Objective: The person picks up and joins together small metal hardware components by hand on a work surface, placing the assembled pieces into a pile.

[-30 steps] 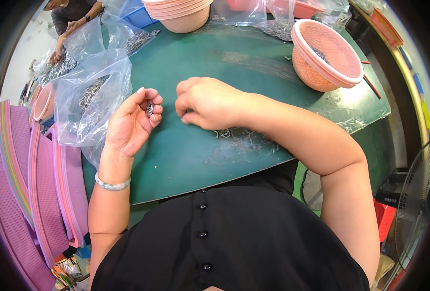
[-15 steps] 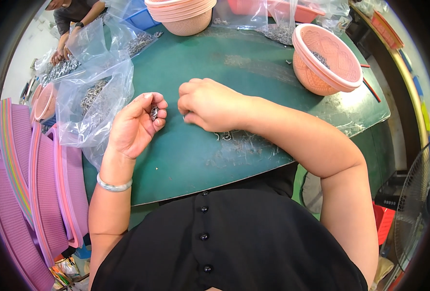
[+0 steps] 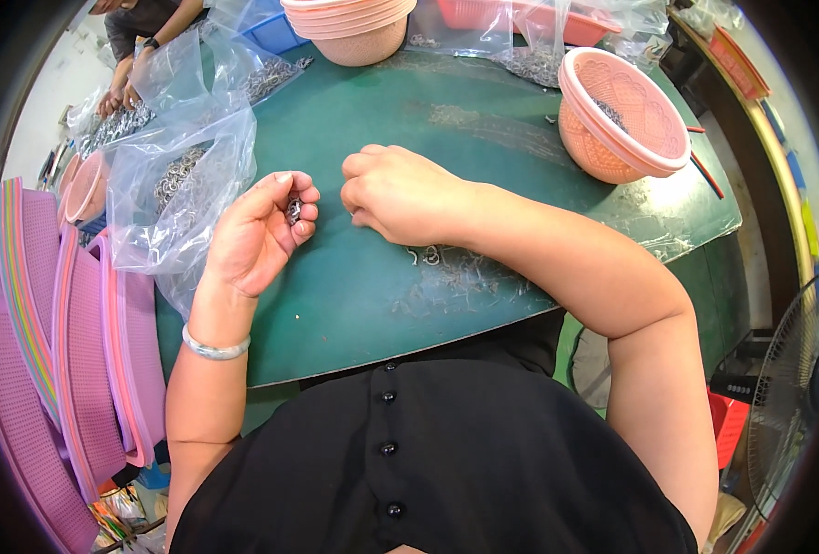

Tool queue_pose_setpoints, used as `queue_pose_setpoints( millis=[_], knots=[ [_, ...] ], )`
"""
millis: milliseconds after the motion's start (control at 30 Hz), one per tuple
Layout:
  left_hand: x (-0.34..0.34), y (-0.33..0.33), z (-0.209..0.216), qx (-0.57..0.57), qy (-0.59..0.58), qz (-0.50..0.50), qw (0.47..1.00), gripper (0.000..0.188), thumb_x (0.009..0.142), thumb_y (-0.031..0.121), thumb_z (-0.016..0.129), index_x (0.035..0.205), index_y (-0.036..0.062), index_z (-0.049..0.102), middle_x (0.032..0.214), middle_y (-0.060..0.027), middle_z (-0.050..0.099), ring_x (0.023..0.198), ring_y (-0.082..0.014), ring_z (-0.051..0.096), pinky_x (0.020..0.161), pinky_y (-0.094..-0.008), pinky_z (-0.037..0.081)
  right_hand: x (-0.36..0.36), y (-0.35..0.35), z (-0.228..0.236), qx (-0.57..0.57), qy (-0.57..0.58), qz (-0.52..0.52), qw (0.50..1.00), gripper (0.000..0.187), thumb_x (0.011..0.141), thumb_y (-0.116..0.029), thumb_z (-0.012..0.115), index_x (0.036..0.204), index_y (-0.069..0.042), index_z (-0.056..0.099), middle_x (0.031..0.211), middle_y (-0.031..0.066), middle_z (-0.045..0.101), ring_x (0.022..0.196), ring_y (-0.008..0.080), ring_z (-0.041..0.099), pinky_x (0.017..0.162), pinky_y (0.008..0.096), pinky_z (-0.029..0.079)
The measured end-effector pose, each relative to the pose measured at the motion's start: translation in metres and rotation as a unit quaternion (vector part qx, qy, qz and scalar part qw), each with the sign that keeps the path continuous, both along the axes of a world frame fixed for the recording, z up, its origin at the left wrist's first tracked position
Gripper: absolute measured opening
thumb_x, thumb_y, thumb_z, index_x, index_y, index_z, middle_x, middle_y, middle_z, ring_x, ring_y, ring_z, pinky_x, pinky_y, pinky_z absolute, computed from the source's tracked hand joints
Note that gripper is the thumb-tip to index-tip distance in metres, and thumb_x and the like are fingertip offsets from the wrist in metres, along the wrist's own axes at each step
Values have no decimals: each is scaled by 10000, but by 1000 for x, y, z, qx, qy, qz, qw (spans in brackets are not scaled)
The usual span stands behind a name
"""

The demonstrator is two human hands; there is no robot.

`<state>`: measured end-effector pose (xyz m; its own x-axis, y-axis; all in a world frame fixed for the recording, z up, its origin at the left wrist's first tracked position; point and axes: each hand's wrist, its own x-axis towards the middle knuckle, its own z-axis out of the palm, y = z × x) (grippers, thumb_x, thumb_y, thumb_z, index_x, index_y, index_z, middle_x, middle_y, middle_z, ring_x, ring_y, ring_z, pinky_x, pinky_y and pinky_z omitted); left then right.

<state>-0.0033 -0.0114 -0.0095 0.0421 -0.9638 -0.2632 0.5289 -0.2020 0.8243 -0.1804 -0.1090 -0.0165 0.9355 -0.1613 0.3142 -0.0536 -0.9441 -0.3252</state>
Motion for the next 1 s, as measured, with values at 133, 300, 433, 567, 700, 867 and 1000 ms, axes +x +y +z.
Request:
queue_pose_setpoints(
  millis=[133,300,433,567,700,867,1000],
  knots=[
    [0,0,0,-2,1,-5,1000,193,877,174,478,913,-4,542,822,-72,560,696,-142,529,599,-233,453,3,-1,-3,-16,31,-21,999,42,739,-60,559,750,-20,557,799,108,515,818,281,501,729,357,415],
    [-1,1,2,7,-12,-16,1000,178,874,163,479,918,1,536,809,-64,555,696,-133,529,590,-229,445,2,-8,-6,29,-19,-22,999,61,754,-43,539,793,3,527,795,109,510,788,258,504,722,326,410],
    [-5,2,5,23,-1,-51,998,132,861,143,510,888,22,555,757,-41,556,639,-120,529,558,-224,440,-2,-10,11,348,-38,-11,937,68,825,-67,492,826,1,505,797,29,507,758,126,470,713,264,388],
    [-13,5,9,16,1,-109,994,145,859,143,517,869,16,586,744,-38,560,627,-113,528,543,-213,433,-6,-11,12,514,-49,21,856,95,857,-110,485,854,-19,513,831,-16,507,791,67,446,750,230,372],
    [-17,8,13,19,-2,-108,994,142,855,137,526,867,12,592,740,-35,560,625,-107,529,541,-205,431,-3,-10,10,557,-60,49,827,110,862,-134,497,861,-27,522,835,-10,518,803,75,459,775,228,373],
    [-18,8,12,21,-3,-100,995,127,839,124,554,861,8,602,717,-23,566,597,-87,526,520,-190,424,-2,-10,7,570,-62,55,818,126,864,-146,503,869,-23,530,827,-5,528,796,74,468,770,234,380],
    [-18,8,12,26,-4,-92,995,120,828,116,571,861,7,607,708,-21,573,585,-79,524,509,-187,422,-2,-10,7,557,-80,74,823,111,864,-124,503,864,-19,537,829,-3,532,790,75,476,756,231,389]
  ],
)
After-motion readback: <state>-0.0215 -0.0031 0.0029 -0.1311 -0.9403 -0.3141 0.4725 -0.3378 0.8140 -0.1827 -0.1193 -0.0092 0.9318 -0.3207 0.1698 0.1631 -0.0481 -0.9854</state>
